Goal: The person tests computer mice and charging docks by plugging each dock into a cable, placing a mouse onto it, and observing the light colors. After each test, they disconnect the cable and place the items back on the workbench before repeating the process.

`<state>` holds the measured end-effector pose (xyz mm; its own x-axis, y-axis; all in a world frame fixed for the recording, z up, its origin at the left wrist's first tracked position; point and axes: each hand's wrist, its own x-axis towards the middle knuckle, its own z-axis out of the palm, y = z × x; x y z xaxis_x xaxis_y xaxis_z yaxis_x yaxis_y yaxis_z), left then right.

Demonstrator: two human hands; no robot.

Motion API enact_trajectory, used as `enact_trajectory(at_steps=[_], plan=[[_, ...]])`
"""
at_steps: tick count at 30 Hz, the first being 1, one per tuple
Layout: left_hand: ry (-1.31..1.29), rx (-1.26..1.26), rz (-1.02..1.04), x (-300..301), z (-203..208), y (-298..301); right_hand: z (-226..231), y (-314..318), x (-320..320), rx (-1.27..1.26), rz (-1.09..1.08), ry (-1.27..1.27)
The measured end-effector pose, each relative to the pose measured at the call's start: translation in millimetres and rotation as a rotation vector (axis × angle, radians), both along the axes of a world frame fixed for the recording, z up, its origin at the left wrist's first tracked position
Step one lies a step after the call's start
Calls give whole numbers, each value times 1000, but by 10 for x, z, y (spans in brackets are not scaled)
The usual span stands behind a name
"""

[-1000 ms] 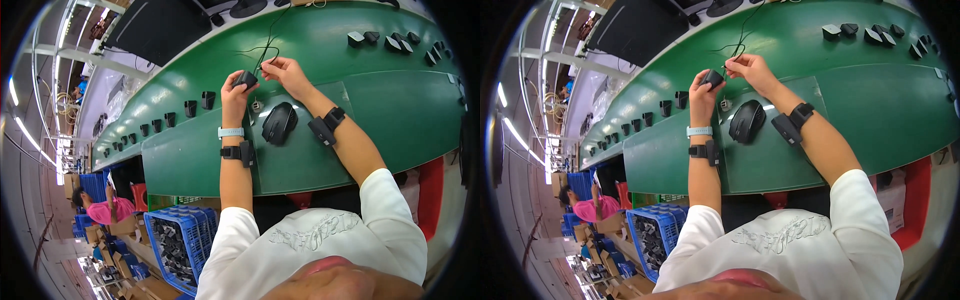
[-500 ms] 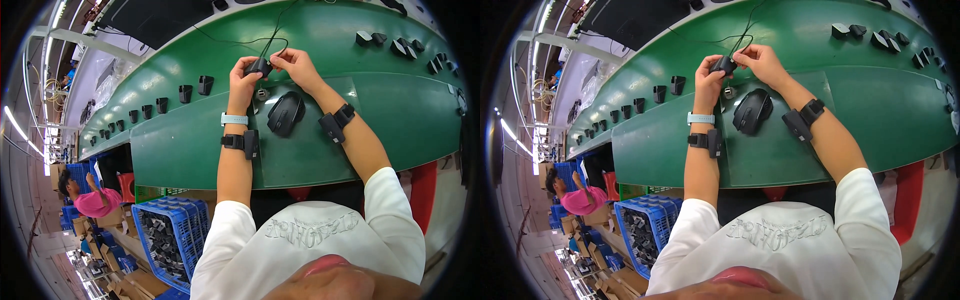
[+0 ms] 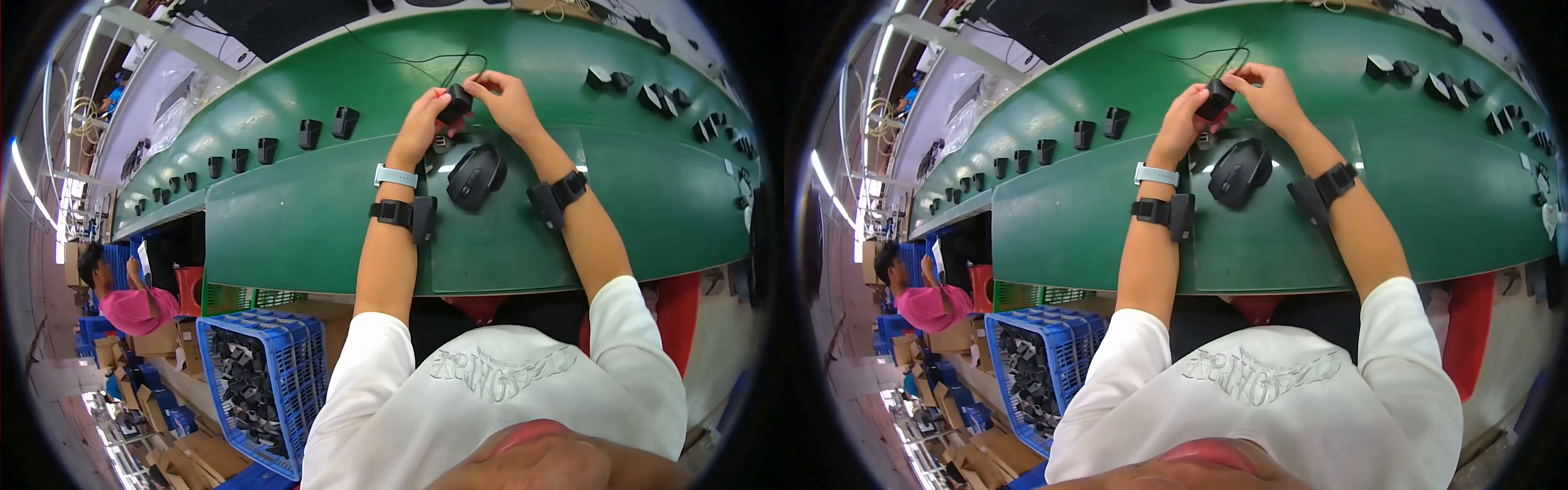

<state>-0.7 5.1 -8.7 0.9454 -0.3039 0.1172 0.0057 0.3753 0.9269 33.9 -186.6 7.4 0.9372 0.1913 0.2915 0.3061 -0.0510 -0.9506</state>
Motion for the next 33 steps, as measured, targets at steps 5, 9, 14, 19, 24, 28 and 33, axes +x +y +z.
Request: enact_trajectory(at_steps=[5, 9, 14, 19, 24, 28, 33], plan=[[-6, -395, 161, 0, -19, 27, 343, -56, -609, -592, -83, -215], [23, -511, 220, 0, -7, 37, 322, -101, -1308, -1151, 29, -190], [66, -608, 173, -53, 43, 6, 349, -217, -1444, -1148, 121, -176], [9, -649, 131, -53, 47, 8, 408, -277, -1560, -1150, 130, -216], [-23, -598, 142, -20, 31, 17, 440, -388, -1555, -1108, 115, -175], [-26, -568, 176, -28, 40, 0, 448, -616, -1479, -1129, 98, -5], [-7, -468, 157, -33, 27, -1, 507, -890, -1349, -1047, 243, -202]])
